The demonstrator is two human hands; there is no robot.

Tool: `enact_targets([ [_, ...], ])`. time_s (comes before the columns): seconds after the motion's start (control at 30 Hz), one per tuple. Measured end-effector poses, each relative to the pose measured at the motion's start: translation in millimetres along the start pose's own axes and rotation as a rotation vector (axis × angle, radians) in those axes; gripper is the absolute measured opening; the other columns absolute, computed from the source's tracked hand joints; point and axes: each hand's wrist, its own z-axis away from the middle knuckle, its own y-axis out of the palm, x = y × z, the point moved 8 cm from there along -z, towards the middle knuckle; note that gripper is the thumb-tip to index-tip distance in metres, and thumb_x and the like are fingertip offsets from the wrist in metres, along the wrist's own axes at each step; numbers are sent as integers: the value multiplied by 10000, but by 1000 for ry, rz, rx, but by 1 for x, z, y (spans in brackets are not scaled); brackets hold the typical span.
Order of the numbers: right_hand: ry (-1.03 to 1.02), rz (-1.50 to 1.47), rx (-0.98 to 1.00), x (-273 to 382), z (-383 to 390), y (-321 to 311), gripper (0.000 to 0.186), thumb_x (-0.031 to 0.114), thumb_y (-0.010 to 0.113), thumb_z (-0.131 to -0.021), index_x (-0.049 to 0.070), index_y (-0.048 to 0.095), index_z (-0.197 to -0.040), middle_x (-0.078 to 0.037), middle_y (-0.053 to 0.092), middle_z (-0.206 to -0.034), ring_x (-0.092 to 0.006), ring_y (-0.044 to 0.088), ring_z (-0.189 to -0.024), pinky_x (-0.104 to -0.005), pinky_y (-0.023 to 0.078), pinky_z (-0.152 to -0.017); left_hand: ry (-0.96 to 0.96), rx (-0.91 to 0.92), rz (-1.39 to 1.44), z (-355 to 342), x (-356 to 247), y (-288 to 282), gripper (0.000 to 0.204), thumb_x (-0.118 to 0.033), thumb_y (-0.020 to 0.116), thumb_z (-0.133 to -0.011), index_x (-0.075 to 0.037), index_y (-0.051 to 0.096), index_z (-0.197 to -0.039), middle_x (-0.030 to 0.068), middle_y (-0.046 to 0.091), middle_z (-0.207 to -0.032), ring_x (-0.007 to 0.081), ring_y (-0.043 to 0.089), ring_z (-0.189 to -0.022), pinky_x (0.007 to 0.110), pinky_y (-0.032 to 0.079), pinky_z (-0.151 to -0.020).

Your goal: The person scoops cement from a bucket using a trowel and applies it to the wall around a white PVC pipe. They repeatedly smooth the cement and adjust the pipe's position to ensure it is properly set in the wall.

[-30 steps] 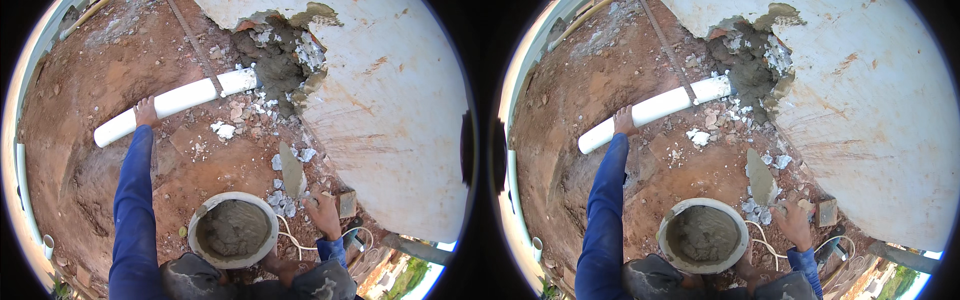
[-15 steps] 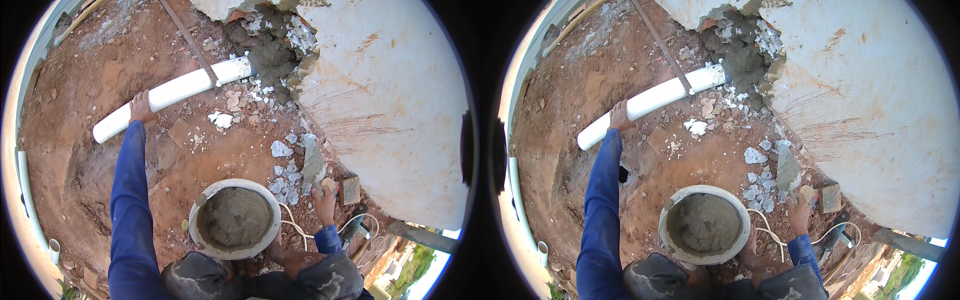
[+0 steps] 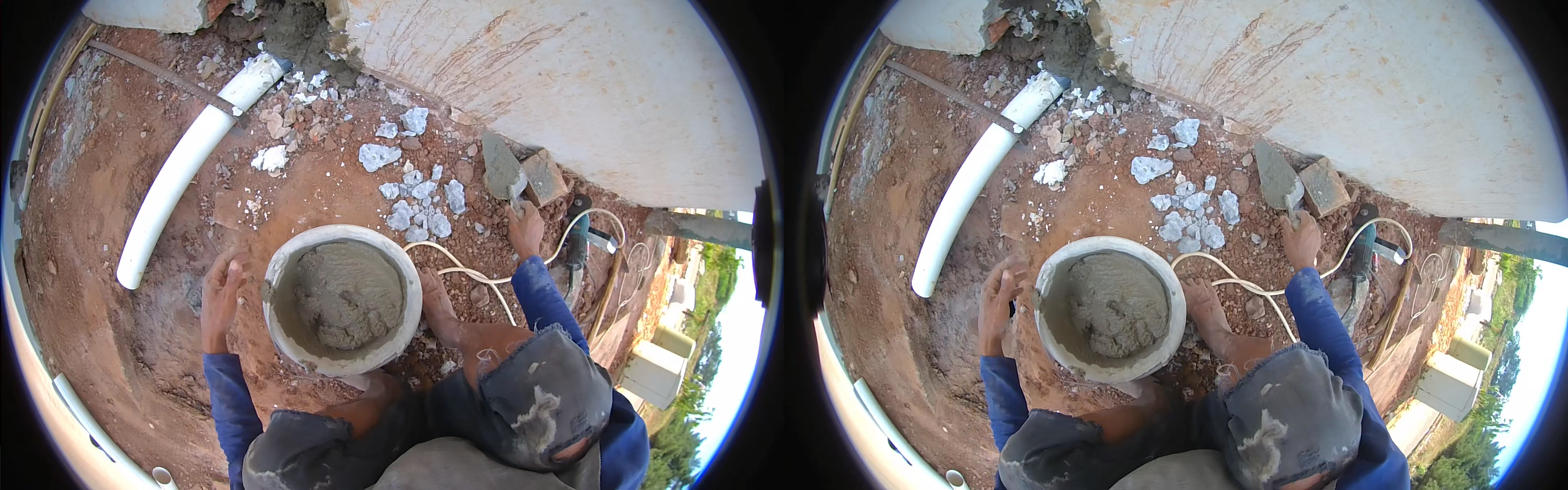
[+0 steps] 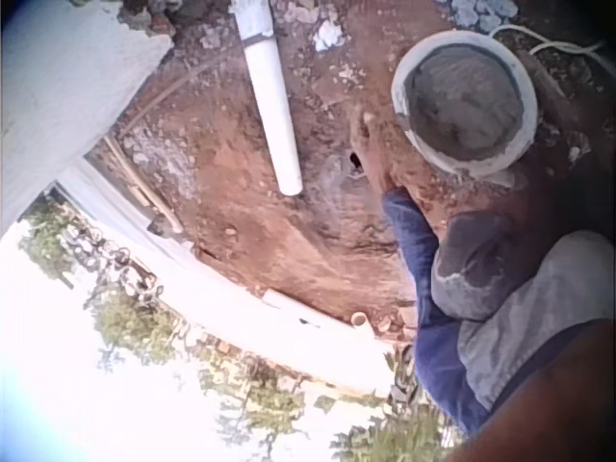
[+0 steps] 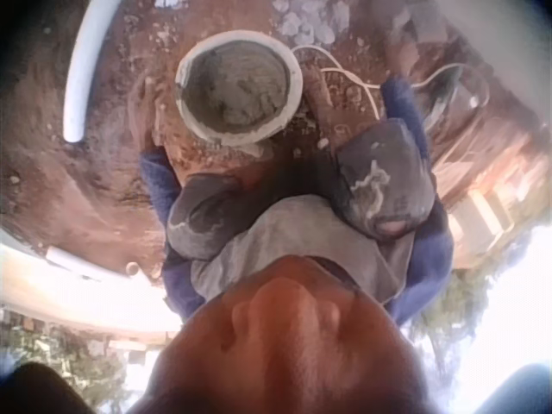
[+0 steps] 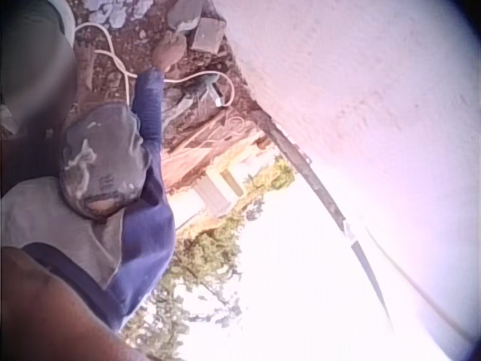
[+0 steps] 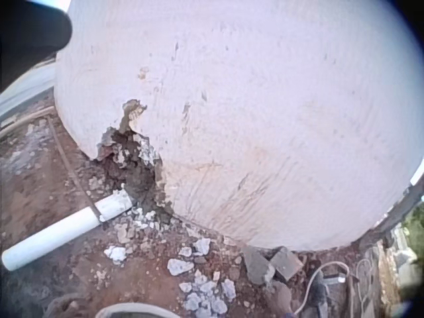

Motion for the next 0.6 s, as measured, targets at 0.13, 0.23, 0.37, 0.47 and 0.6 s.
enact_targets([
  [0.13, 28, -29, -120, -17, 4, 14, 354, 300, 688, -808, 3, 590, -974, -213, 617, -882, -411, 590, -850, -488, 456, -741, 53, -117, -211, 84, 13, 19, 487, -377, 545, -947, -8, 546, -1266, 126, 632, -1164, 234, 606, -1059, 348, 480, -862],
  [0.23, 88, -16, -183, -36, 3, 21, 375, 301, 699, -802, 16, 590, -1020, -202, 617, -910, -391, 588, -861, -477, 459, -753, -36, -117, -558, 133, 8, 44, 366, -269, 621, -896, 2, 612, -1142, 146, 680, -982, 239, 660, -920, 339, 501, -769],
  [0.37, -126, -81, -408, 33, 19, -12, 360, 273, 715, -801, 50, 592, -1055, -155, 618, -899, -328, 588, -805, -446, 474, -716, -64, -208, -754, 160, 2, 55, 252, -210, 642, -878, 2, 623, -1012, 128, 685, -898, 241, 683, -800, 360, 525, -687],
  [0.47, -259, -598, 178, 135, 48, -29, 221, 246, 649, -859, 36, 622, -921, -122, 626, -802, -272, 624, -687, -406, 495, -642, -99, -105, 58, 164, -5, 60, 200, -182, 622, -899, -1, 587, -976, 136, 671, -886, 258, 678, -786, 368, 549, -665],
  [0.6, -336, -550, 332, 151, 77, 33, 143, 203, 595, -856, 68, 639, -843, -169, 650, -792, -357, 632, -768, -468, 493, -706, -100, 195, 624, 158, -69, 96, 150, -150, 582, -926, -26, 528, -992, 139, 664, -907, 286, 679, -899, 352, 570, -744],
])
